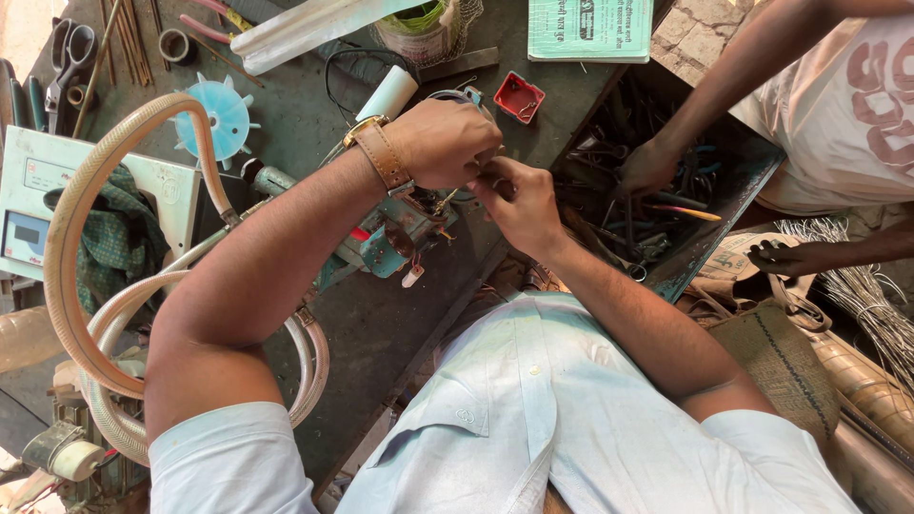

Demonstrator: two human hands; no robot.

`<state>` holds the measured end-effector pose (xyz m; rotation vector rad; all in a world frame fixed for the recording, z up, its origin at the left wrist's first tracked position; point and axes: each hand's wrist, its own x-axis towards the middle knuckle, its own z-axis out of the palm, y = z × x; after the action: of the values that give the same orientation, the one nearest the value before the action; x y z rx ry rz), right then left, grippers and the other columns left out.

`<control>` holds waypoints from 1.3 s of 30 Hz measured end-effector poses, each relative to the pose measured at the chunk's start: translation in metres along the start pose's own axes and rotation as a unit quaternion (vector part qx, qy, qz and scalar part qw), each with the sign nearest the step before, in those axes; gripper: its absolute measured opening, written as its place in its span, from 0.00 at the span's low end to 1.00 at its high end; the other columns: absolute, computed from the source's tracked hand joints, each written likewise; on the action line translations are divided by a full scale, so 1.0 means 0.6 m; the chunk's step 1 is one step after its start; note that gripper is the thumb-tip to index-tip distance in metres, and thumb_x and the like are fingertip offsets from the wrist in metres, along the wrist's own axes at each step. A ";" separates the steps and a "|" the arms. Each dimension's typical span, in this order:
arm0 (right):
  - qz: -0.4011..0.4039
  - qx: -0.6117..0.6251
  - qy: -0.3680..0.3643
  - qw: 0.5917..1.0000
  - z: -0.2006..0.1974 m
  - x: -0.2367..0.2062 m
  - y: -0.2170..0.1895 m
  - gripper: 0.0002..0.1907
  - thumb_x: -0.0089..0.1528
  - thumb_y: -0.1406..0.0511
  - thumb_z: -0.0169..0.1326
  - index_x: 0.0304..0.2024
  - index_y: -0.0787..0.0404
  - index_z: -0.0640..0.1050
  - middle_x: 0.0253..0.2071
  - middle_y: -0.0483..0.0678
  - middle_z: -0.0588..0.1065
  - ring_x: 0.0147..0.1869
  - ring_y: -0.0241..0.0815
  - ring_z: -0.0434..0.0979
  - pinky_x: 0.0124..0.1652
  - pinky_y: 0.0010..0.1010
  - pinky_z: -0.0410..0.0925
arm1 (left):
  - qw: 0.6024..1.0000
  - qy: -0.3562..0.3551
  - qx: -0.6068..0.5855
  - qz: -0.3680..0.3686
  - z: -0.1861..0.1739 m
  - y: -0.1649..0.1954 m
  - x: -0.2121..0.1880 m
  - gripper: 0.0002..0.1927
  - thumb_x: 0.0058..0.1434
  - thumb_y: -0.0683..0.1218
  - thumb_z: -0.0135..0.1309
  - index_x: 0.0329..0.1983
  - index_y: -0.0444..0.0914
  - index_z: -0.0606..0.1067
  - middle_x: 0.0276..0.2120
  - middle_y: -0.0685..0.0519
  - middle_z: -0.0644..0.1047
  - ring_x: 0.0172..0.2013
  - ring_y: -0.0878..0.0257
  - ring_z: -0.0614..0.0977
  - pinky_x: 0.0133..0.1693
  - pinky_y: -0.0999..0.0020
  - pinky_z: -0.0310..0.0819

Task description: The person works on a disassembled electric motor on a workbench. They remove a red plastic cover, manipulate internal wires, and use pliers to adjust components inside the motor housing.

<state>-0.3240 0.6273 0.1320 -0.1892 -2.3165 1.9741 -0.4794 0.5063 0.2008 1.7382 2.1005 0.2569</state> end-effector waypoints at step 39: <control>0.092 -0.015 -0.171 0.981 0.019 -0.029 0.059 0.17 0.68 0.66 0.51 0.58 0.66 0.77 0.29 0.46 0.80 0.29 0.31 0.82 0.21 0.23 0.69 | 0.998 -0.013 0.051 -0.030 0.098 -0.026 0.025 0.11 0.44 0.37 0.62 0.33 0.35 0.80 0.35 0.44 0.81 0.45 0.47 0.83 0.42 0.55 0.80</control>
<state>-0.3072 0.6191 0.0953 -0.0711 -2.6233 2.2116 -0.4714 0.5108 0.1391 1.7220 2.1768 0.1123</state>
